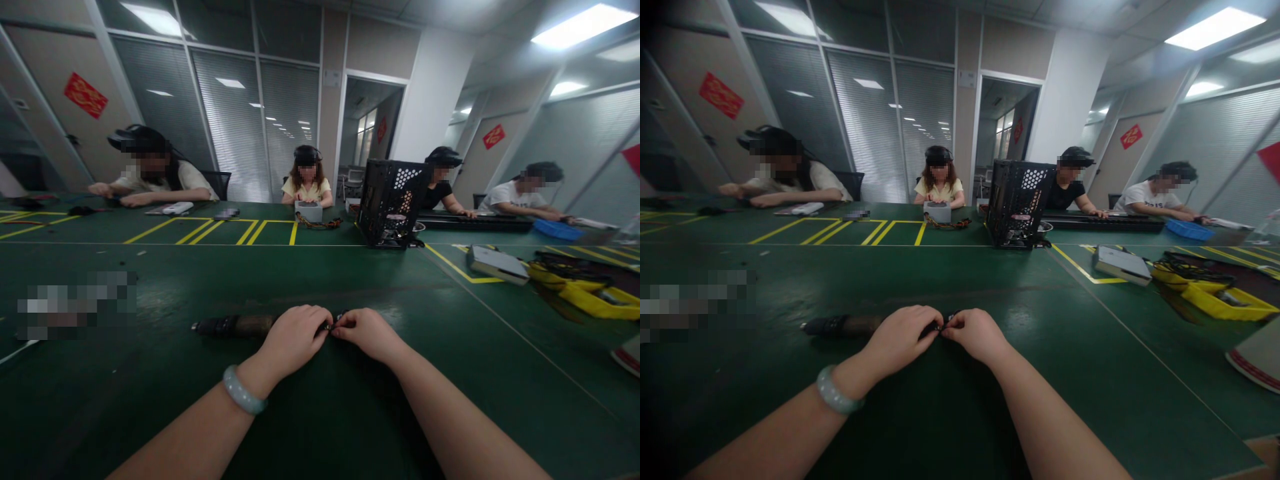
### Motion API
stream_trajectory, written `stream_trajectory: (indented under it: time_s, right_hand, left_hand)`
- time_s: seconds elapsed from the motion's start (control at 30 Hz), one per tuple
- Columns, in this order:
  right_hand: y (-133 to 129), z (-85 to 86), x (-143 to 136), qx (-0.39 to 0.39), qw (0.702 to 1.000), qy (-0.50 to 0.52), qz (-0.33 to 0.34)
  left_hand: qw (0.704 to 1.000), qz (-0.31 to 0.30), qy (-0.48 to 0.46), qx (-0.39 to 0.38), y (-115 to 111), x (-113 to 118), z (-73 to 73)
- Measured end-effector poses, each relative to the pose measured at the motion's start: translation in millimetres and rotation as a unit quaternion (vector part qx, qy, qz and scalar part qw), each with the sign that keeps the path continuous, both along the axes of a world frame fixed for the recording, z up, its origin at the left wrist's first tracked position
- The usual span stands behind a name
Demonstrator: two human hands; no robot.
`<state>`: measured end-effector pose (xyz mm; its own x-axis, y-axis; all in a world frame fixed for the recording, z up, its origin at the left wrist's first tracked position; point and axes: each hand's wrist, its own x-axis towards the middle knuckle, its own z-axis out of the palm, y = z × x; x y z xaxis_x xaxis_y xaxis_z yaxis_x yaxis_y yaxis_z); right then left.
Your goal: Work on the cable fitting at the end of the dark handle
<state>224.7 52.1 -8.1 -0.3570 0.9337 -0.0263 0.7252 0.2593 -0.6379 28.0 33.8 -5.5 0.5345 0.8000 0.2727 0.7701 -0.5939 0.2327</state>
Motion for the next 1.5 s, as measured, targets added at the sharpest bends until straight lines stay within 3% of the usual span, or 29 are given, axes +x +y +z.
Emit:
stream_trajectory:
  time_s: [1.5]
  right_hand:
    - [1.0, -2.7, 0.3, 0.011, 1.000, 0.005, 0.006]
  left_hand:
    - [1.000, -0.011, -0.003, 0.026, 1.4, -1.2, -2.4]
